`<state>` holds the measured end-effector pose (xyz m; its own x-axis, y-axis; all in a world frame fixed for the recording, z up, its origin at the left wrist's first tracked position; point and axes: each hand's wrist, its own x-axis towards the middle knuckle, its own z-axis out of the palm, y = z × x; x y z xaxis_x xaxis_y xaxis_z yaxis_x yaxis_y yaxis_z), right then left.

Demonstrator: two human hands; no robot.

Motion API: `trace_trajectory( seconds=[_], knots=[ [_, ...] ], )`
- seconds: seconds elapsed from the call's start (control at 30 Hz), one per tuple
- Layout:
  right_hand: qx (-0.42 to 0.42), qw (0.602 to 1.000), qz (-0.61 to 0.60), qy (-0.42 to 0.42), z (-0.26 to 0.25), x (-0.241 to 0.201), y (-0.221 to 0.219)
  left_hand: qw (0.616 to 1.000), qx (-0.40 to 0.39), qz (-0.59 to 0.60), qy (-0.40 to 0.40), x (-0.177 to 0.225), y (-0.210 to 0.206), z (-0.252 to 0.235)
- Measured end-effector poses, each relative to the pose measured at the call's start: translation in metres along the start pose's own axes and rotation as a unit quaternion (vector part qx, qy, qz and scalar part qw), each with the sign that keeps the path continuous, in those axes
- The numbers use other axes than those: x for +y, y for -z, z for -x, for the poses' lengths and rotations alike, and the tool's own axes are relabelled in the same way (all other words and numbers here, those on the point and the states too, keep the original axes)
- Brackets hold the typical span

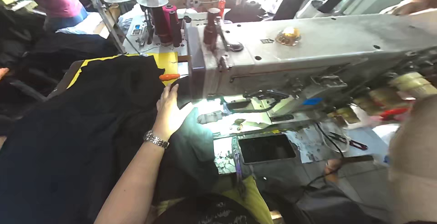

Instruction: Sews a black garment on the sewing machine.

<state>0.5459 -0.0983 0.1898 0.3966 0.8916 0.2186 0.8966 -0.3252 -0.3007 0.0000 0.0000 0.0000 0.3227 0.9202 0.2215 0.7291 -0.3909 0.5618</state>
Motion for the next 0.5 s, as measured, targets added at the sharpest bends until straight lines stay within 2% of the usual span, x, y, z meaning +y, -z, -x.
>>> trace_trajectory(
  seconds=[0.03,0.07,0.1,0.13,0.17,0.2,0.27,0.33,0.4,0.5],
  knots=[
    [-0.028,0.999,-0.029,-0.035,0.011,-0.028,0.005,1.0,-0.005,-0.001,-0.006,0.001,0.002,0.001],
    [0.009,0.992,-0.074,-0.098,0.023,-0.047,0.004,1.0,-0.009,0.002,-0.013,0.001,0.003,0.001],
    [0.086,0.973,-0.138,-0.161,0.033,-0.058,-0.002,1.0,-0.011,0.004,-0.023,0.0,0.003,0.001],
    [0.185,0.939,-0.218,-0.191,0.041,-0.061,-0.012,0.999,-0.008,0.006,-0.034,-0.001,0.002,0.0],
    [0.256,0.9,-0.303,-0.179,0.049,-0.049,-0.017,0.999,-0.004,0.02,-0.042,-0.001,0.0,-0.002],
    [0.29,0.874,-0.361,-0.147,0.067,-0.034,-0.019,0.998,0.002,0.039,-0.05,-0.002,-0.001,-0.002],
    [0.342,0.839,-0.389,-0.166,0.119,-0.034,-0.033,0.995,0.021,0.067,-0.064,-0.005,-0.002,-0.004],
    [0.389,0.8,-0.421,-0.179,0.173,-0.035,-0.067,0.995,0.023,0.065,-0.065,-0.007,-0.005,-0.005],
    [0.371,0.802,-0.429,-0.187,0.229,-0.05,-0.109,0.996,0.021,0.059,-0.067,-0.008,-0.005,-0.006],
    [0.316,0.859,-0.39,-0.103,0.277,-0.082,-0.162,0.996,0.018,0.054,-0.072,-0.006,-0.003,-0.006]
  ],
)
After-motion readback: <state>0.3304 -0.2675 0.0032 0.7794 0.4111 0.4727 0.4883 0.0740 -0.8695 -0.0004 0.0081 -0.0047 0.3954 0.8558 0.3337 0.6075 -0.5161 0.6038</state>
